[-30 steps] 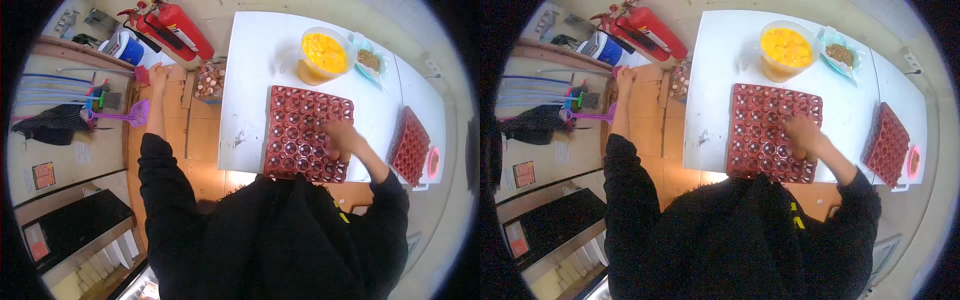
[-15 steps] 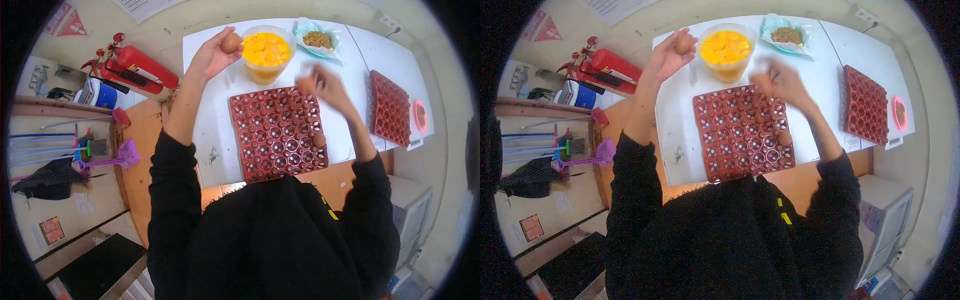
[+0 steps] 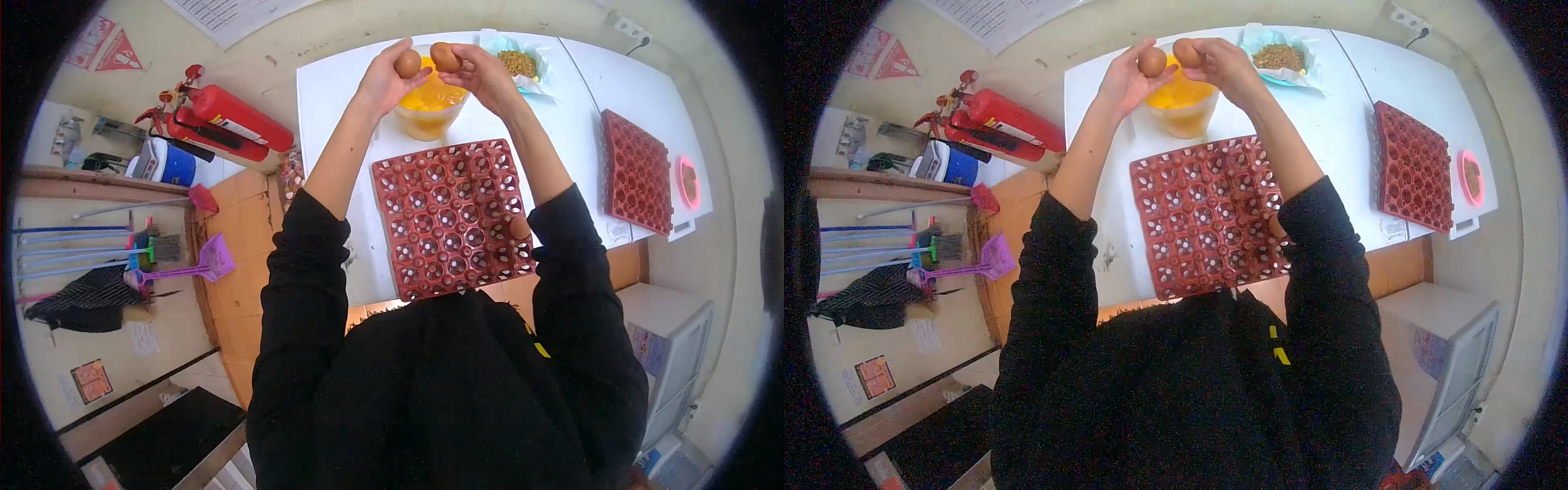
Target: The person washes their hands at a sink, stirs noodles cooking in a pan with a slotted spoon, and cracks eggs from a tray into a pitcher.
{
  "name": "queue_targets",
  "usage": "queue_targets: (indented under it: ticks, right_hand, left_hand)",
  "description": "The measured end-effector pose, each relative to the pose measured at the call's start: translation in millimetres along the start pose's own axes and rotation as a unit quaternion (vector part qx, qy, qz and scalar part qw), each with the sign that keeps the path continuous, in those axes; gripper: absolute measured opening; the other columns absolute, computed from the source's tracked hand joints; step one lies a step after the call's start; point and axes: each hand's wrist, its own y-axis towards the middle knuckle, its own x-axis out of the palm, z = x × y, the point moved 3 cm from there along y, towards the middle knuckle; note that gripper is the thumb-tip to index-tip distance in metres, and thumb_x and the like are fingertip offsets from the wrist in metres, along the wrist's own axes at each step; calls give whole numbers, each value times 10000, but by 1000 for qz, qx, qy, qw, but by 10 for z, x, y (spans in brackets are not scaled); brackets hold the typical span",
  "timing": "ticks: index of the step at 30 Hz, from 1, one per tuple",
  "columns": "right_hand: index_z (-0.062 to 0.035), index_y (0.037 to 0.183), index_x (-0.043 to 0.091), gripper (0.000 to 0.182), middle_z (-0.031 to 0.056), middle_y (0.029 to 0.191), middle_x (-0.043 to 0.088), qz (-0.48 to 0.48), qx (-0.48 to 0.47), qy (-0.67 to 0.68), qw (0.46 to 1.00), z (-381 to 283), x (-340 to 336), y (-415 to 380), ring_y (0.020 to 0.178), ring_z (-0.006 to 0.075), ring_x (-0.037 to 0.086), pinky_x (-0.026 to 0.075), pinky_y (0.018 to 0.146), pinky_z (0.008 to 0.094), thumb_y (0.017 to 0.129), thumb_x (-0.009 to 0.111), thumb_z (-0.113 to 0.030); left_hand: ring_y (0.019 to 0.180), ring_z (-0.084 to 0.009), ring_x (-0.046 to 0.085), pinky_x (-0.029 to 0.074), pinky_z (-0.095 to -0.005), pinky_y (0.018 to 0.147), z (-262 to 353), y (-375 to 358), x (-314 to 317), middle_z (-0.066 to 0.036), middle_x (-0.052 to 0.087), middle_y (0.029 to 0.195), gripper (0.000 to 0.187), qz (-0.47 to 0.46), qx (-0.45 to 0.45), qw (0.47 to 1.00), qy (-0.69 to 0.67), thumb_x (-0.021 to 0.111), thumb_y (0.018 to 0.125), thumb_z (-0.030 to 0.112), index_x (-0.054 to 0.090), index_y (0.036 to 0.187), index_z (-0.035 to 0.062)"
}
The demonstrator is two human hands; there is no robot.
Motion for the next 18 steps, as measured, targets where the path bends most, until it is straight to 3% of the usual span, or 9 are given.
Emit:
queue_targets:
  ticks: [1, 3, 5, 6, 8, 13, 15, 16, 18]
  right_hand:
    - [75, 1030, 480, 356, 199, 985, 521, -60, 40, 66, 995, -5, 40, 4, 872, 230, 559, 497, 725, 254, 789, 552, -177]
    - [75, 1019, 491, 345, 191, 1005, 510, -65, 67, 83, 992, -4, 75, 5, 885, 206, 555, 493, 712, 232, 797, 541, -185]
    - [73, 999, 511, 360, 170, 980, 535, -85, 6, -70, 994, -54, 138, -10, 835, 191, 573, 493, 693, 221, 785, 557, -213]
    - [73, 999, 511, 360, 170, 980, 535, -84, 6, -69, 994, -77, 159, -9, 835, 191, 573, 493, 693, 221, 785, 557, -213]
    - [11, 980, 538, 277, 113, 831, 584, -25, -2, -189, 982, -119, 159, -3, 693, 145, 585, 495, 637, 228, 804, 521, -203]
    - [2, 1005, 545, 294, 82, 797, 594, -15, -4, -248, 969, -67, 161, 127, 662, 126, 587, 501, 624, 219, 784, 532, -192]
    - [-1, 1013, 547, 304, 77, 801, 595, -19, -5, -239, 971, -29, 140, 174, 672, 121, 588, 501, 636, 219, 777, 535, -193]
    - [-5, 1024, 546, 320, 79, 810, 596, -24, 4, -249, 968, -14, 130, 193, 686, 123, 593, 502, 641, 218, 772, 539, -201]
    - [-2, 1020, 557, 330, 99, 811, 608, -26, 7, -259, 966, 15, 120, 232, 700, 152, 607, 514, 623, 246, 754, 545, -197]
  left_hand:
    - [971, -286, 476, 431, -369, 828, -14, 18, 10, -160, 421, 1057, 624, -1, 0, 1000, 0, 512, 818, 300, 184, 1253, -5]
    - [956, -259, 492, 445, -366, 814, 15, 43, 32, -144, 430, 1052, 589, -10, 93, 994, 48, 553, 779, 131, 213, 1244, 7]
    - [939, -255, 496, 450, -370, 795, 9, 56, 62, -151, 409, 1071, 607, -7, 101, 991, 88, 584, 744, 115, 237, 1231, 14]
    - [922, -250, 501, 456, -374, 776, 7, 58, 72, -157, 389, 1091, 625, -3, 109, 986, 127, 615, 708, 98, 262, 1218, 21]
    - [922, -249, 502, 461, -373, 765, 9, 40, 102, -155, 399, 1079, 625, 5, 117, 981, 152, 626, 695, 80, 278, 1211, 27]
    - [926, -232, 504, 466, -339, 745, -10, 41, 130, -140, 429, 1049, 574, 44, 138, 967, 210, 660, 661, 120, 374, 1151, 36]
    - [939, -234, 500, 450, -322, 767, -14, 144, 2, -121, 444, 1026, 513, 89, 264, 889, 364, 668, 631, 162, 449, 1084, 57]
    - [939, -234, 500, 450, -322, 767, -3, 114, 30, -121, 444, 1026, 513, 90, 264, 889, 364, 668, 631, 162, 449, 1084, 57]
    - [961, -247, 486, 426, -309, 799, 37, 23, 110, -117, 448, 1032, 478, 135, 312, 796, 502, 658, 608, 191, 491, 1044, 89]
